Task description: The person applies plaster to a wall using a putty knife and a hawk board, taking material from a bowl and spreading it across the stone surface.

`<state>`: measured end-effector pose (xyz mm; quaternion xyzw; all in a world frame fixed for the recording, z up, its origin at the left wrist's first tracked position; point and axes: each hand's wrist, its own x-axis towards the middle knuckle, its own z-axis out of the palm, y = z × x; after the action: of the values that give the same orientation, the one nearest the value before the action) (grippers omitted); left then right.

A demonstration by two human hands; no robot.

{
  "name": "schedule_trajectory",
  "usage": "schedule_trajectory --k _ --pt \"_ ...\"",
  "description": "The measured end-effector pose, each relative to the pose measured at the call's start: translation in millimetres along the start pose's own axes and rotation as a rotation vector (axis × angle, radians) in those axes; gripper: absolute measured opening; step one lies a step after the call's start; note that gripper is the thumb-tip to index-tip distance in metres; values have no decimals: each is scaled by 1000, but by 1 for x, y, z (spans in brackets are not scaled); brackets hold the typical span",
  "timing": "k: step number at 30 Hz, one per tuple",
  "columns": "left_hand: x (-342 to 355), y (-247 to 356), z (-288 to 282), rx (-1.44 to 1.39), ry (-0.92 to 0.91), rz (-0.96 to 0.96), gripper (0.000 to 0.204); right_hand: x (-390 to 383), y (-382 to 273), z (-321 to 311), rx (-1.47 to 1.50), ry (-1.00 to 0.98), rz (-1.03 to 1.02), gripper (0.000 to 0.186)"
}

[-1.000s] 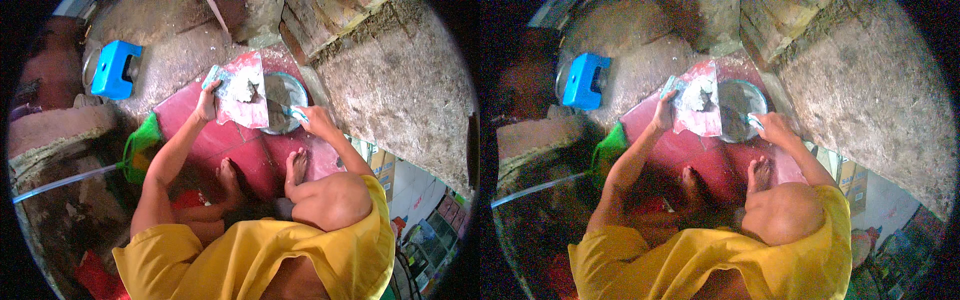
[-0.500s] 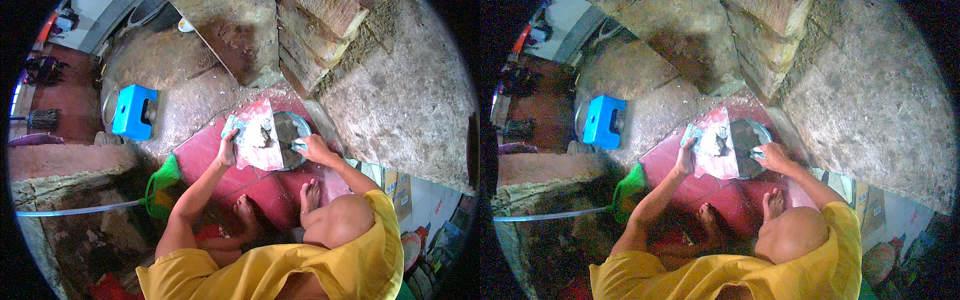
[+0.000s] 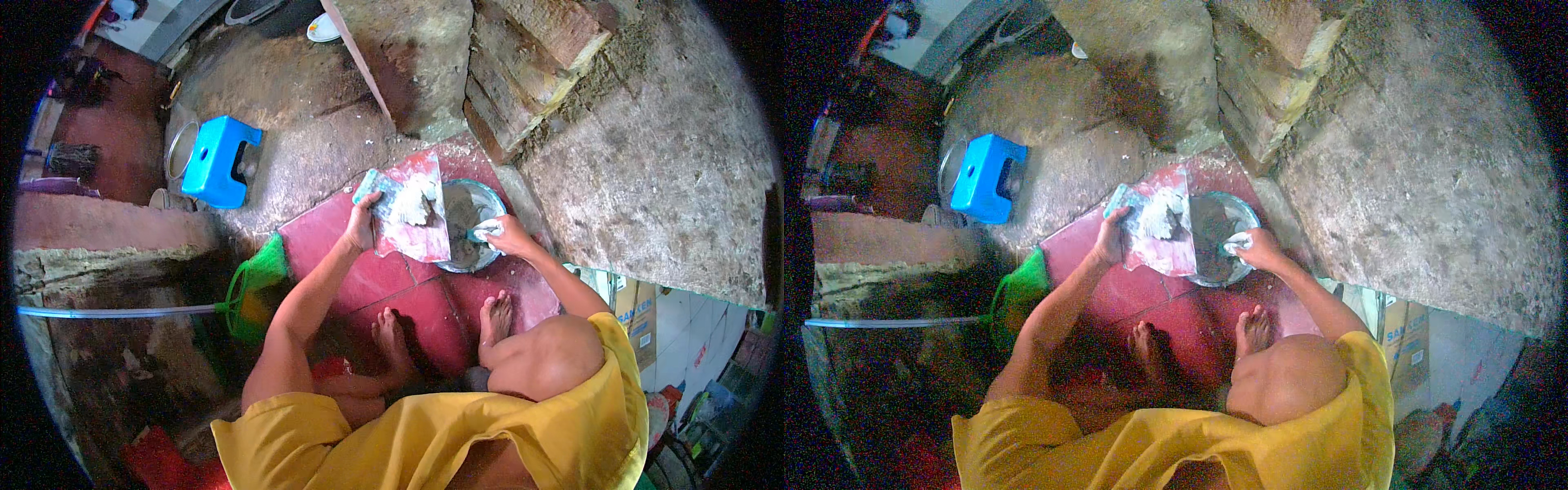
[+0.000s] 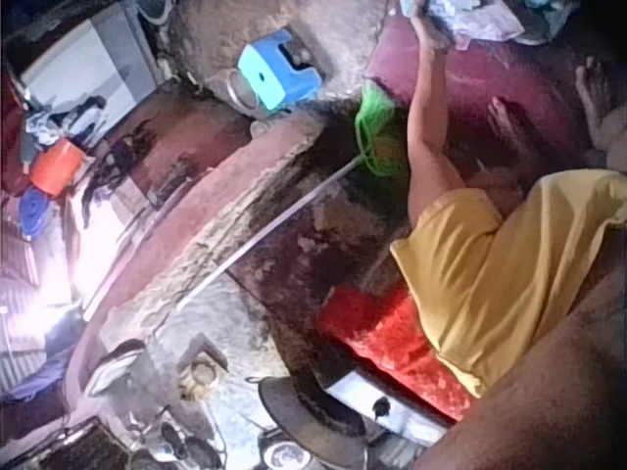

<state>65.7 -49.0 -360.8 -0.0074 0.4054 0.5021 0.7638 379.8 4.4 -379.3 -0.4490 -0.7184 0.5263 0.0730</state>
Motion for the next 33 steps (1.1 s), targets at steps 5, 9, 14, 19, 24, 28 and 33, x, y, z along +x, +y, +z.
schedule_trajectory --k 5,9,14,19,24,28,33 --pt "-14 35 -10 64 37 78 30 -12 28 15 -84 239 -104 23" --pt "-14 44 -41 58 87 203 25 -30 15 22 -187 290 -103 25" --pt "-30 47 -44 74 125 131 28 -46 13 24 -77 250 -118 26" --pt "-31 39 -35 96 166 50 27 -60 -3 20 150 174 93 22" --pt "-27 35 -32 129 82 -4 29 -66 14 -3 343 227 163 23" --pt "-17 32 -21 171 -1 8 31 -86 -38 -30 383 258 72 33" --pt "-23 26 28 26 -114 -51 31 -93 -74 -34 518 300 -31 36"
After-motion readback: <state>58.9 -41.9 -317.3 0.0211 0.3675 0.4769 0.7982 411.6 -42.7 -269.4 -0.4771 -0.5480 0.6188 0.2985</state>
